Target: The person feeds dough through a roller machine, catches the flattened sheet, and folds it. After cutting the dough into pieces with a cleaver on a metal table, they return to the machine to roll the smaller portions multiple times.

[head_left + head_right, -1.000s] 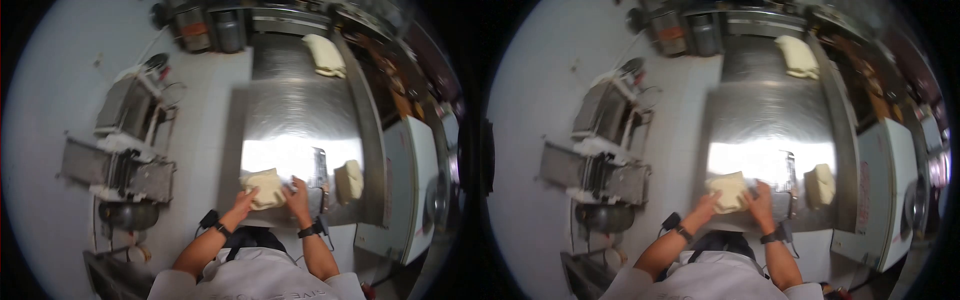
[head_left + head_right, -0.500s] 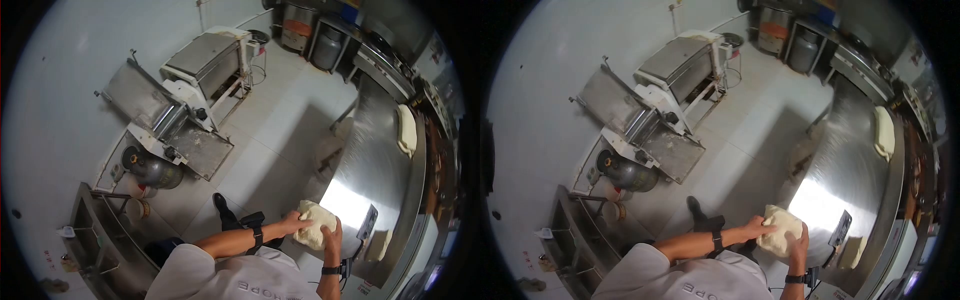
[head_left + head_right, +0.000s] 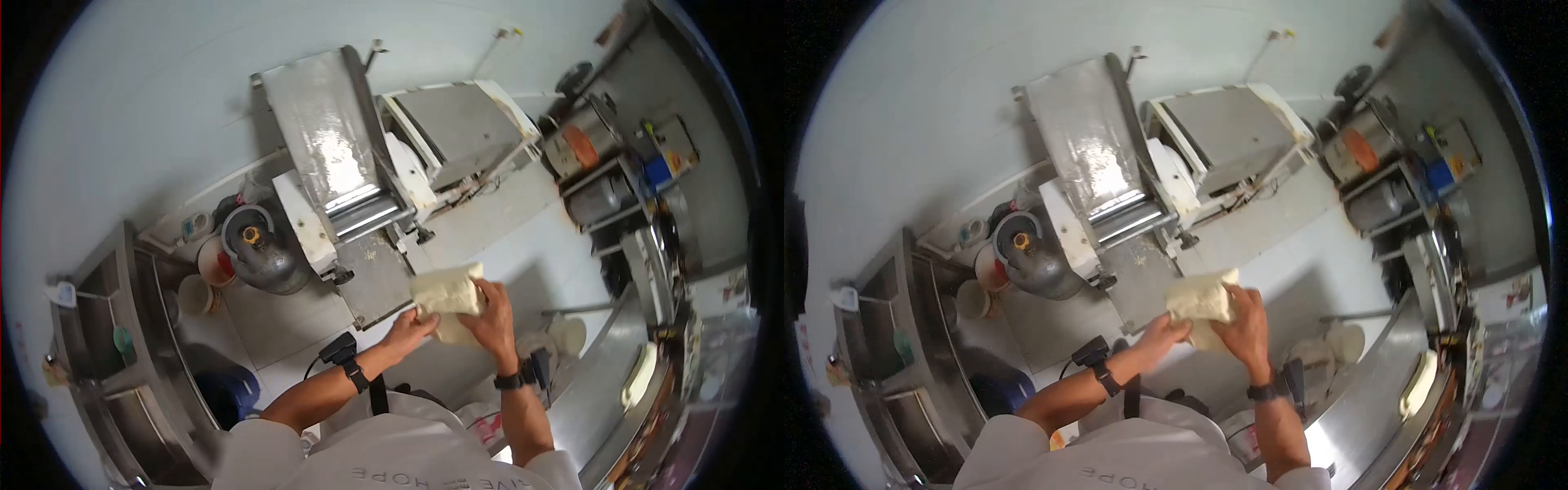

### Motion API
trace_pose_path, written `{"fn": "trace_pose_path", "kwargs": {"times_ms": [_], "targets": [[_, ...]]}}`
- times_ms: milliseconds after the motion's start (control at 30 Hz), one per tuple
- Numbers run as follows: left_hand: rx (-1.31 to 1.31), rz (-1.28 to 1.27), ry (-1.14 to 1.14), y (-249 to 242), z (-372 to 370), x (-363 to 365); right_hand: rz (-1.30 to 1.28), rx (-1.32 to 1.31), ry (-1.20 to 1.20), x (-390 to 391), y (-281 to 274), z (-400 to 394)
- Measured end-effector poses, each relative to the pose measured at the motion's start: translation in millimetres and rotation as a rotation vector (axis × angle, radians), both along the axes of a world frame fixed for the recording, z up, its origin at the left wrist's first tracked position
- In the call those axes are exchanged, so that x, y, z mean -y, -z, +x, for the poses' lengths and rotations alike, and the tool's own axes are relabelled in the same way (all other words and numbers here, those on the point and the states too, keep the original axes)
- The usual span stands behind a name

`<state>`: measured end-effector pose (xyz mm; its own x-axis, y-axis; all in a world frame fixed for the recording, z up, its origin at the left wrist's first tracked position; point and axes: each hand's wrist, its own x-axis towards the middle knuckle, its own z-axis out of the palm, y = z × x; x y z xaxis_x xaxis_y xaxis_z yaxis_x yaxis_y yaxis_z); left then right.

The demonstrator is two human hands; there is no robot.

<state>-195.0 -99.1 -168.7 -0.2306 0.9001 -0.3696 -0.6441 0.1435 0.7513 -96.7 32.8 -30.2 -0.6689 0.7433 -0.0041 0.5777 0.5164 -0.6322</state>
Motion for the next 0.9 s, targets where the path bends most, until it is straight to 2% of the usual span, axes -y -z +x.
{"fn": "trace_pose_path", "kwargs": {"times_ms": [67,100,167,267,300,333,400,467,533,567,600,667,700,733,800,900], "targets": [[-0.009,-0.025,-0.201,-20.3,-39.2,-17.4,0.134,-0.084,-0.275,-27.8,-11.9,-58.5],[-0.006,-0.015,-0.238,-25.0,-56.2,-27.1,0.143,-0.084,-0.314,-40.7,-16.8,-86.3],[0.029,-0.014,-0.411,-30.1,-90.4,-44.7,0.260,-0.126,-0.545,-64.1,-22.9,-142.3],[0.005,0.101,-0.659,-18.2,-132.0,-80.1,0.394,-0.145,-0.810,-92.3,-32.9,-219.0],[-0.026,0.066,-0.744,-18.3,-143.9,-90.8,0.390,-0.149,-0.876,-99.3,-32.7,-242.7],[-0.022,0.057,-0.801,-12.2,-154.1,-99.7,0.366,-0.129,-0.965,-109.2,-28.4,-266.8],[-0.205,-0.127,-0.861,4.4,-166.7,-114.8,0.343,-0.149,-1.174,-134.8,11.0,-315.6],[-0.239,-0.264,-0.911,39.3,-148.6,-130.9,0.223,0.071,-1.342,-157.3,71.4,-358.6],[0.095,-0.130,-0.902,49.6,-107.7,-138.4,0.339,0.113,-1.428,-179.4,141.2,-382.3],[0.143,-0.157,-0.952,43.7,-83.8,-141.4,0.379,0.007,-1.374,-176.5,137.6,-383.4],[0.189,-0.174,-1.013,37.4,-65.6,-146.6,0.368,0.002,-1.426,-172.0,122.0,-387.9],[0.236,-0.268,-1.071,54.6,-43.0,-152.6,0.461,0.101,-1.416,-163.0,82.6,-391.8],[0.269,-0.352,-1.084,72.2,-34.1,-153.8,0.488,0.048,-1.434,-157.4,73.8,-398.3],[0.308,-0.287,-1.133,103.5,-24.0,-154.2,0.497,0.040,-1.467,-149.6,71.5,-407.4],[0.330,-0.335,-1.248,118.5,-24.9,-154.5,0.546,0.386,-1.613,-134.0,75.2,-420.5],[0.394,-0.395,-1.390,135.4,-40.5,-153.0,0.632,0.345,-1.764,-125.7,109.8,-435.4]]}}
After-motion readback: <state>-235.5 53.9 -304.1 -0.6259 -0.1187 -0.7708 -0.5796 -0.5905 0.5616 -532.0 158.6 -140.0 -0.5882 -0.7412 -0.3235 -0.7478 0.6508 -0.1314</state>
